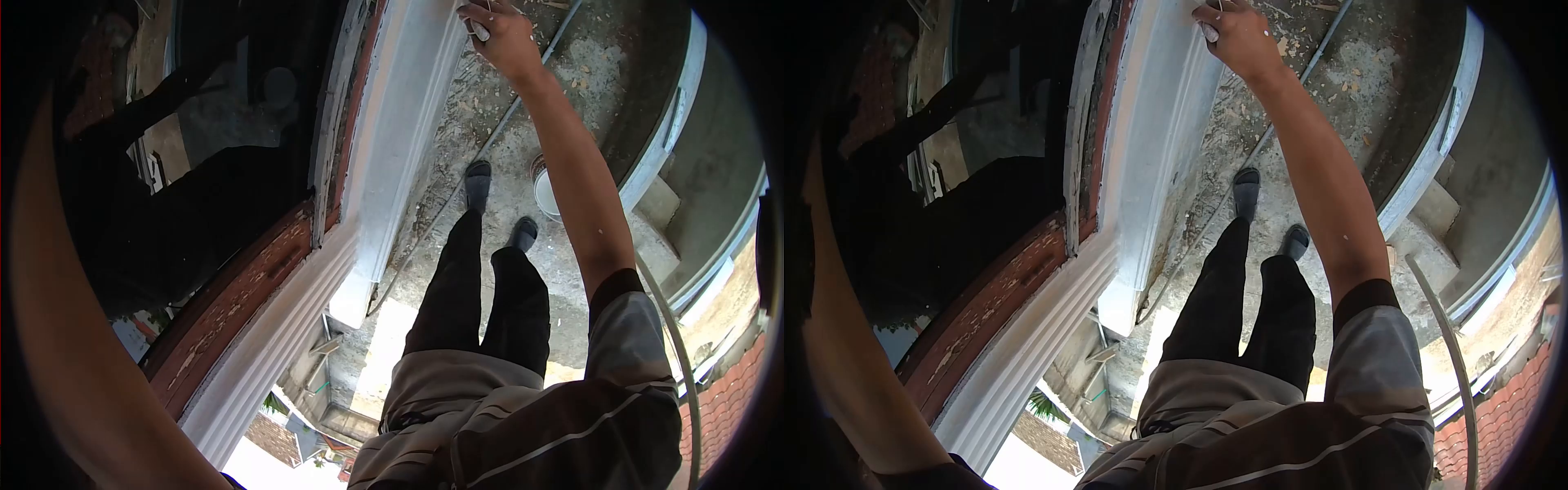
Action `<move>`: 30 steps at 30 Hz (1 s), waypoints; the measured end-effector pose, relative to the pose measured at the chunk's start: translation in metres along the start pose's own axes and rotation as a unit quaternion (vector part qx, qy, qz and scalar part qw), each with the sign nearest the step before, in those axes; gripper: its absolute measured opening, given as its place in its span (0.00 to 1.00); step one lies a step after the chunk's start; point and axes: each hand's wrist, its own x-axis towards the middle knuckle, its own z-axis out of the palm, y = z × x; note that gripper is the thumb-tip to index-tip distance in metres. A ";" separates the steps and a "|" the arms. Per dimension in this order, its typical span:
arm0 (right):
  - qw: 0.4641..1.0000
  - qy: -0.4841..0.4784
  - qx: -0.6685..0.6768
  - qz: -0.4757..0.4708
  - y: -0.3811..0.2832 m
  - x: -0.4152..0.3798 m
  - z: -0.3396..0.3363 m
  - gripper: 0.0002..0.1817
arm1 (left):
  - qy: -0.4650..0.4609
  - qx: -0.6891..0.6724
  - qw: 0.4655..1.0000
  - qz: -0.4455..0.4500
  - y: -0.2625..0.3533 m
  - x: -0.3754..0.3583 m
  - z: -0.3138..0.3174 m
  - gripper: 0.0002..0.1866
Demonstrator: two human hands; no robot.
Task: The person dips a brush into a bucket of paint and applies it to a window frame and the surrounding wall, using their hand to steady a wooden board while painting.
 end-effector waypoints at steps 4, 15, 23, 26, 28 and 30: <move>0.987 -0.114 -0.107 0.027 -0.038 -0.031 0.041 0.13 | 0.008 0.007 1.000 0.008 -0.002 0.004 0.000 0.18; 0.949 -0.231 0.214 -0.034 -0.149 -0.162 0.009 0.17 | 0.038 0.012 0.999 0.002 -0.011 0.018 0.005 0.17; 0.995 -0.025 -0.090 -0.041 0.022 0.052 0.014 0.18 | 0.029 0.007 1.000 0.008 -0.011 0.016 0.009 0.17; 0.984 -0.137 -0.090 -0.066 -0.013 0.013 0.051 0.13 | 0.030 0.000 1.000 0.002 -0.008 0.017 0.012 0.17; 0.976 -0.167 -0.072 -0.118 -0.083 -0.068 0.075 0.14 | 0.031 0.003 0.999 0.005 -0.010 0.019 0.013 0.17; 0.956 -0.244 -0.004 -0.161 -0.148 -0.144 0.070 0.13 | 0.028 0.002 1.000 0.005 -0.009 0.018 0.013 0.17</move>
